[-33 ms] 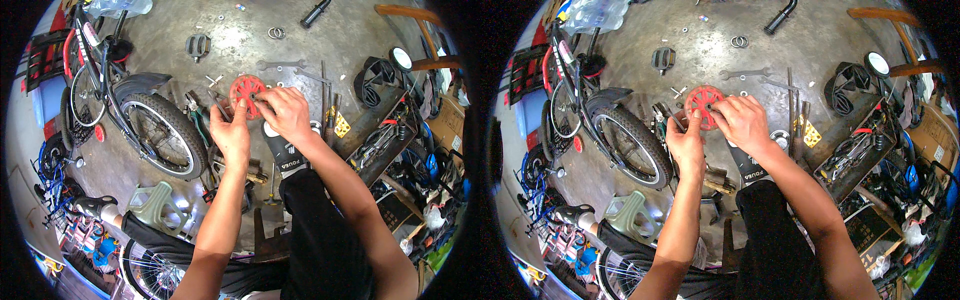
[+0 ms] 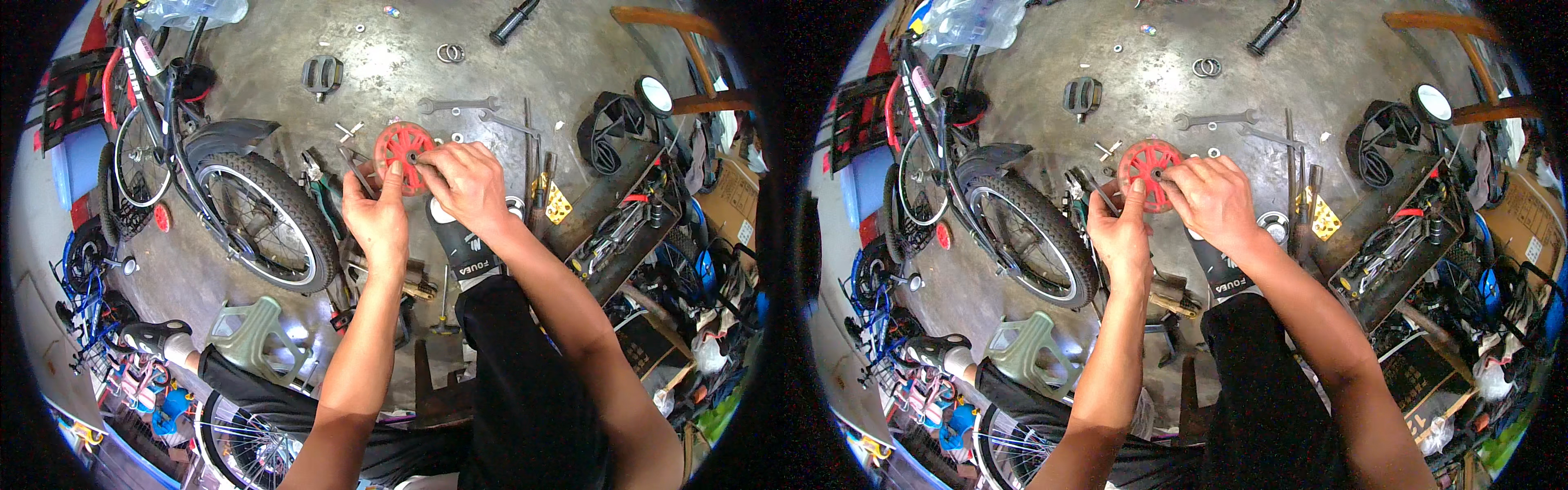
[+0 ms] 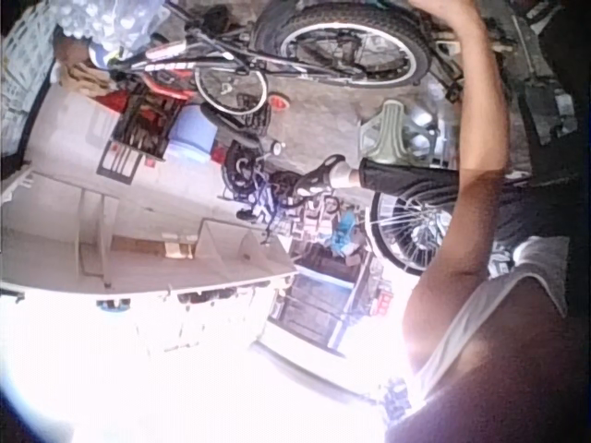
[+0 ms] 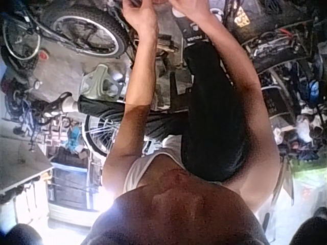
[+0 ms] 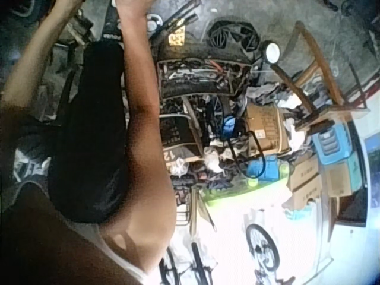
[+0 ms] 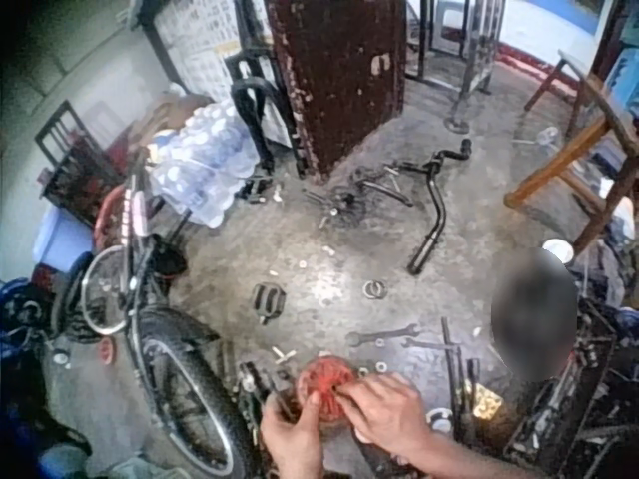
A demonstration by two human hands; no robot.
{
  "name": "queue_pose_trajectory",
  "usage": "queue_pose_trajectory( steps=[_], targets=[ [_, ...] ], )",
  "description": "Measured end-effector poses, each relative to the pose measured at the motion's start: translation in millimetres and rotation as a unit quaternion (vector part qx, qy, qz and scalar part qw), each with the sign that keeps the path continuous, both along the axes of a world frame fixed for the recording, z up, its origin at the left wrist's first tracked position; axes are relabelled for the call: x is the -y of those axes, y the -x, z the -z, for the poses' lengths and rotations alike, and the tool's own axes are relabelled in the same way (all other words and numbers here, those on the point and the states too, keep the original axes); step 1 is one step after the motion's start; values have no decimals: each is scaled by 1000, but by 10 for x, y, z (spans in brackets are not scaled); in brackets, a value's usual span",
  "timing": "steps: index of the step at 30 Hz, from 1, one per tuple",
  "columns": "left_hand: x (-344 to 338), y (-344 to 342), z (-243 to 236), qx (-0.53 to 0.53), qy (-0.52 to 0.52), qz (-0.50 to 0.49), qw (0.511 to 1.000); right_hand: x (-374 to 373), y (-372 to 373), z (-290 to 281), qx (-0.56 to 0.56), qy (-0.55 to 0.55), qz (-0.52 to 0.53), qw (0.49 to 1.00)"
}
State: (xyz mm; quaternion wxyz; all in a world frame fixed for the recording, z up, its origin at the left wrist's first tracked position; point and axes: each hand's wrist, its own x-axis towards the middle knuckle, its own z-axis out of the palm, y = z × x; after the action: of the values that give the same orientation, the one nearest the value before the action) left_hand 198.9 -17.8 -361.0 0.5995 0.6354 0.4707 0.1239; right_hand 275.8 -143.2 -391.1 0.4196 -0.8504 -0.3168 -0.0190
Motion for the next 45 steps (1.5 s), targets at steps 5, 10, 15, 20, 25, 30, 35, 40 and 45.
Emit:
queue_pose_trajectory(
  steps=[5, 10, 15, 20, 25, 30, 35, 40, 45],
  targets=[
    [27, 40, 72, 6, -7, 8, 1000, 10, -6, -31, 4, 10, -5, 1000],
    [27, 34, 44, 7, 16, 0, 1000, 10, -8, -20, -108, -30, 59, 992],
    [1, -20, -102, -21, 54, -14, 998, 57, -113, 27, -180, -98, 115, 972],
    [-14, -16, -94, -16, 64, -24, 998, 144, -333, 85, -199, -74, 133, 968],
    [4, 188, -92, -63, 79, -29, 994, 47, -958, 366, -237, 8, 109, 965],
    [123, 438, -104, -79, 110, -32, 990, -45, -1528, 982, -151, 50, 78, 984],
    [141, 585, -81, -96, 113, -56, 987, -42, -1426, 622, -111, 28, 131, 985],
    [101, 594, 16, -76, 140, -71, 985, 119, -859, 494, -242, -14, 148, 959],
    [78, 547, 49, -45, 175, -88, 980, 148, -85, 327, -539, -137, 86, 826]
  ],
)
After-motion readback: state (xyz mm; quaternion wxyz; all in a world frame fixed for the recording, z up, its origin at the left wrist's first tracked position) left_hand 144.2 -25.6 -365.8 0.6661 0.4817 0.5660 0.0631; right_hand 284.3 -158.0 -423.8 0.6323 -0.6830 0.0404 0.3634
